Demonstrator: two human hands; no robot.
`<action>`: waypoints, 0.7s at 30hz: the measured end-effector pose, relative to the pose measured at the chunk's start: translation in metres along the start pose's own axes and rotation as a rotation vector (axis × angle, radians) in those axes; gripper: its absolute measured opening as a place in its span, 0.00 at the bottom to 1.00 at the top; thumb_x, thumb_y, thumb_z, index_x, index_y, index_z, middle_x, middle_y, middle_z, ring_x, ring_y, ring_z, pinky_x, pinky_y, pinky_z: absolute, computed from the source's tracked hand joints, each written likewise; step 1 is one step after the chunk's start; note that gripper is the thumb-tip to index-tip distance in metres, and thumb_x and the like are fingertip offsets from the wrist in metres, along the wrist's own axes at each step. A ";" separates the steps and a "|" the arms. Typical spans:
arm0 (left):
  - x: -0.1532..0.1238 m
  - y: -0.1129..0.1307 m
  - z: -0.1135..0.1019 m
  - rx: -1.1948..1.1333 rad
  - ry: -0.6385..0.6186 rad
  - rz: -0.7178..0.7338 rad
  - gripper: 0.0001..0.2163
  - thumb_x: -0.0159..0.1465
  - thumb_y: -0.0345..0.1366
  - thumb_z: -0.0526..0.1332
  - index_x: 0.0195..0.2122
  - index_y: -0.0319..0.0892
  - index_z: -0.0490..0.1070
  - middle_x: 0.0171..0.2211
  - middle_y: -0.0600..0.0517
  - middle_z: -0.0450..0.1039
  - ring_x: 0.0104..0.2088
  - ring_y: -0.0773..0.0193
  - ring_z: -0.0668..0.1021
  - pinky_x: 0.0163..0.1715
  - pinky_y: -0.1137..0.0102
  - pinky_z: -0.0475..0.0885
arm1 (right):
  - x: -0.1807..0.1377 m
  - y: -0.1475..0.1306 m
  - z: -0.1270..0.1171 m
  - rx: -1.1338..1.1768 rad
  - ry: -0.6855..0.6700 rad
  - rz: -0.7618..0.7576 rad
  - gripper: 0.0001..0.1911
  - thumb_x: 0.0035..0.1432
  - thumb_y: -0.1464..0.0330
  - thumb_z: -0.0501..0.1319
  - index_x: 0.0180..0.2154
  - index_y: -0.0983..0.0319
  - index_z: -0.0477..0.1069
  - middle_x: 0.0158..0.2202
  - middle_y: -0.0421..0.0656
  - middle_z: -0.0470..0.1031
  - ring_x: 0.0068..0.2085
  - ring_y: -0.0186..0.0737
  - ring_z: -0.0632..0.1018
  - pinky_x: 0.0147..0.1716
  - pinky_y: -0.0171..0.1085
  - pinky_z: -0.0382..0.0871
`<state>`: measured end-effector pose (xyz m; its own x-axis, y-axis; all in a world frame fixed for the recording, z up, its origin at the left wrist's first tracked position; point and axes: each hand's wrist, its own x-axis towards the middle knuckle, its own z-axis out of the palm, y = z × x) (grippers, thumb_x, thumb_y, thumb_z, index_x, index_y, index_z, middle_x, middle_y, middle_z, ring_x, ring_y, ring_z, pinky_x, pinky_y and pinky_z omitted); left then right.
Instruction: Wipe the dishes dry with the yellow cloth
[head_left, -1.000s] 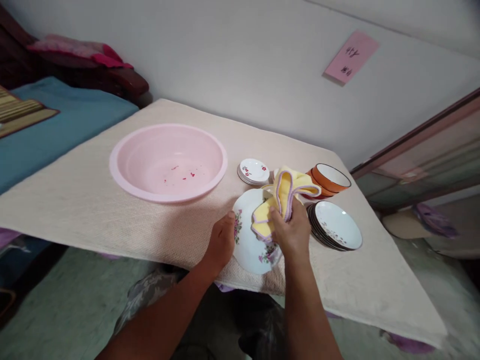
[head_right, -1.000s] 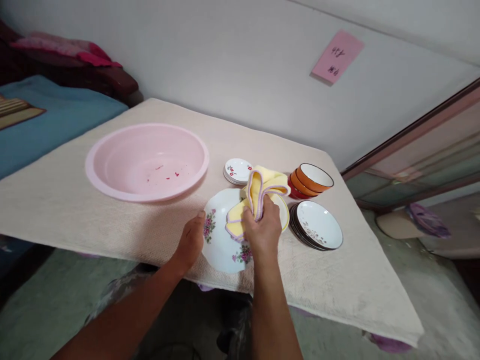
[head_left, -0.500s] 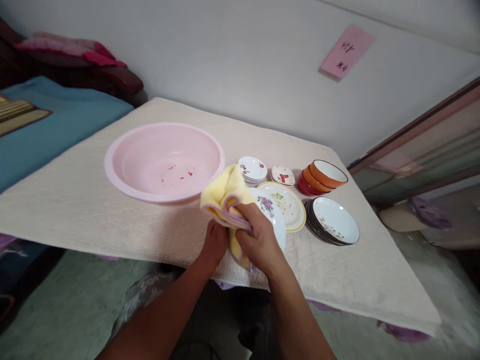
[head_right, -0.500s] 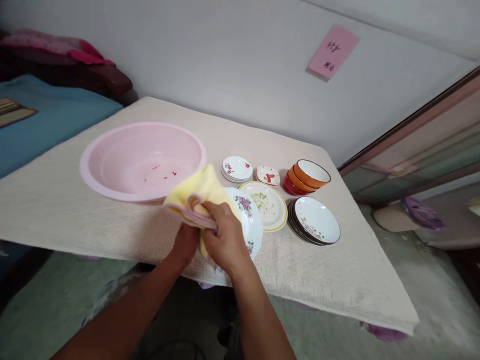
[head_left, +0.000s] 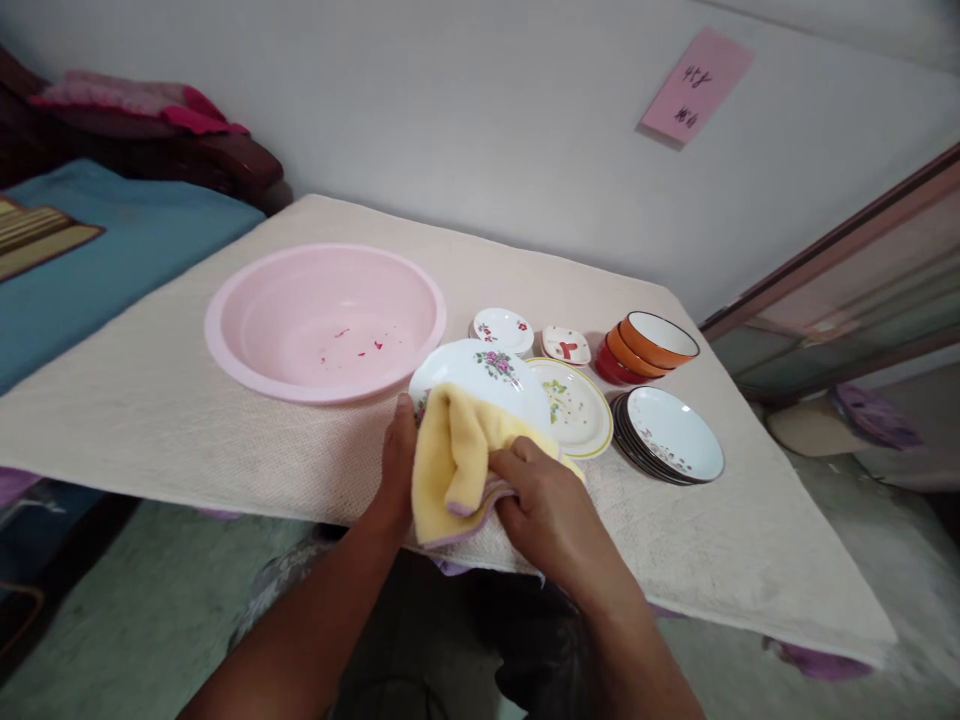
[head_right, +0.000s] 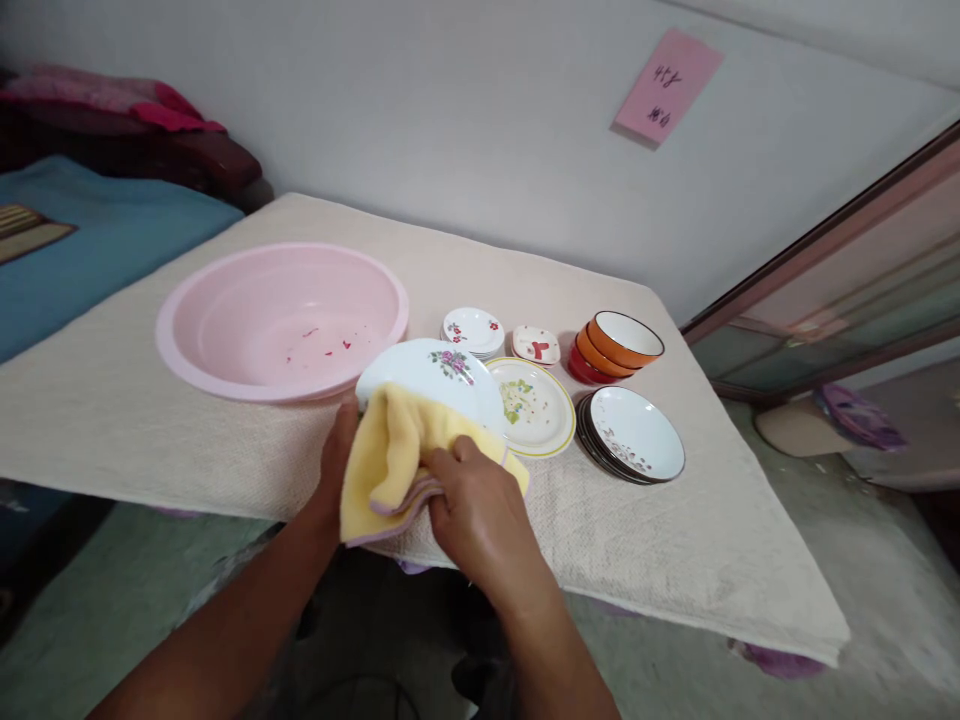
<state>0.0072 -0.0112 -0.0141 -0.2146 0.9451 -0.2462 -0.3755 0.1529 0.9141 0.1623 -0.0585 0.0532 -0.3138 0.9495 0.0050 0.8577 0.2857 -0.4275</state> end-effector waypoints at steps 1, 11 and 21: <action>0.001 0.001 0.003 -0.020 0.045 0.001 0.20 0.64 0.49 0.51 0.42 0.40 0.74 0.43 0.44 0.75 0.46 0.54 0.75 0.42 0.65 0.71 | 0.001 0.009 0.001 -0.007 0.028 0.028 0.18 0.49 0.76 0.54 0.41 0.56 0.71 0.35 0.41 0.68 0.36 0.39 0.72 0.34 0.35 0.61; -0.002 -0.008 0.014 -0.089 -0.073 -0.066 0.24 0.61 0.54 0.52 0.41 0.37 0.73 0.35 0.44 0.77 0.35 0.57 0.78 0.33 0.67 0.71 | 0.013 0.075 0.008 0.140 0.632 0.341 0.17 0.51 0.69 0.55 0.43 0.61 0.73 0.38 0.45 0.75 0.40 0.43 0.74 0.43 0.41 0.66; -0.021 -0.008 0.020 0.279 -0.289 0.193 0.19 0.65 0.48 0.48 0.22 0.42 0.62 0.20 0.54 0.62 0.23 0.67 0.64 0.24 0.71 0.59 | 0.032 0.040 0.031 0.363 0.526 0.193 0.21 0.53 0.70 0.52 0.49 0.62 0.68 0.43 0.46 0.73 0.44 0.43 0.73 0.46 0.43 0.66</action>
<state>0.0327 -0.0261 -0.0099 0.0187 0.9998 0.0014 -0.0867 0.0002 0.9962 0.1739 -0.0212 0.0085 0.1515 0.9422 0.2990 0.6580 0.1296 -0.7418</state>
